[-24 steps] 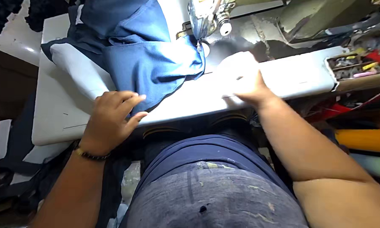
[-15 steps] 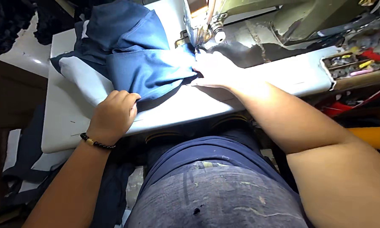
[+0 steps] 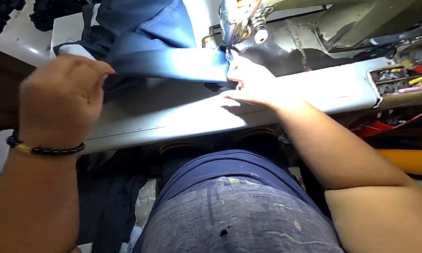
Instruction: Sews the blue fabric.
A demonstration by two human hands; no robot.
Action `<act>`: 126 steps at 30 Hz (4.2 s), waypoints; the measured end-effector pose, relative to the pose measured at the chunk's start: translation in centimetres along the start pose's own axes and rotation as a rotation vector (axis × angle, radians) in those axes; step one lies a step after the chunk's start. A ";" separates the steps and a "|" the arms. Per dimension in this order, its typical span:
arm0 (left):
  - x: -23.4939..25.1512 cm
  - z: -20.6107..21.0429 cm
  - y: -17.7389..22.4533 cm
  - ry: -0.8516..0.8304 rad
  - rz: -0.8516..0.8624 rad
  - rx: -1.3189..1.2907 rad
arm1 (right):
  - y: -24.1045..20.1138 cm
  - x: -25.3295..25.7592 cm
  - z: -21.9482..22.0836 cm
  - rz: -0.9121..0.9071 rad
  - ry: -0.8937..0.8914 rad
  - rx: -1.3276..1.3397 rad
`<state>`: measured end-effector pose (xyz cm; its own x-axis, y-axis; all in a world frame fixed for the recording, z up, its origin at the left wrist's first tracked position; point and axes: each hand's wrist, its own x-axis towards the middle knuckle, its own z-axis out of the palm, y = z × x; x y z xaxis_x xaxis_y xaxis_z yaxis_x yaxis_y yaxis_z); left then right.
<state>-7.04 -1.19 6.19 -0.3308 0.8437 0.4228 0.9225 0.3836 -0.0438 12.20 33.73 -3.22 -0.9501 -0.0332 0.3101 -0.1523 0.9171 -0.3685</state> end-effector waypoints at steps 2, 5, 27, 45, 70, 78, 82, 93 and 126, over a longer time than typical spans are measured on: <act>0.2 0.0 -0.9 0.053 -0.006 -0.004 | -0.4 0.0 0.3 -0.053 0.035 0.020; -0.2 1.1 -0.3 0.017 -0.015 -0.005 | -1.0 -0.5 1.7 -0.080 0.078 0.002; 9.8 17.7 14.7 -0.239 0.115 -0.479 | -1.1 -4.1 -0.2 0.090 -0.187 -0.111; 8.2 17.6 14.7 -0.171 0.174 -0.533 | -2.7 -1.8 0.9 0.614 -0.075 -0.052; 7.4 16.9 16.3 -0.170 0.219 -0.569 | -1.3 -3.5 3.2 0.389 0.311 0.090; 6.4 16.8 16.1 -0.217 0.171 -0.619 | -1.2 -3.1 2.8 0.353 0.234 0.076; 6.5 16.9 16.0 -0.239 0.157 -0.632 | -1.3 -2.9 2.2 0.381 0.143 0.084; 6.6 16.9 15.5 -0.266 0.178 -0.685 | -1.6 -2.8 2.0 0.333 0.072 0.032; -4.2 4.5 1.1 -0.569 -0.488 0.000 | 3.7 0.2 1.3 0.369 -0.012 0.260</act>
<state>-5.55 -2.61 0.28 -0.7541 0.6419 -0.1388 0.6448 0.7638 0.0289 11.11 36.64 -5.66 -0.9566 0.2712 0.1069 0.1354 0.7382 -0.6609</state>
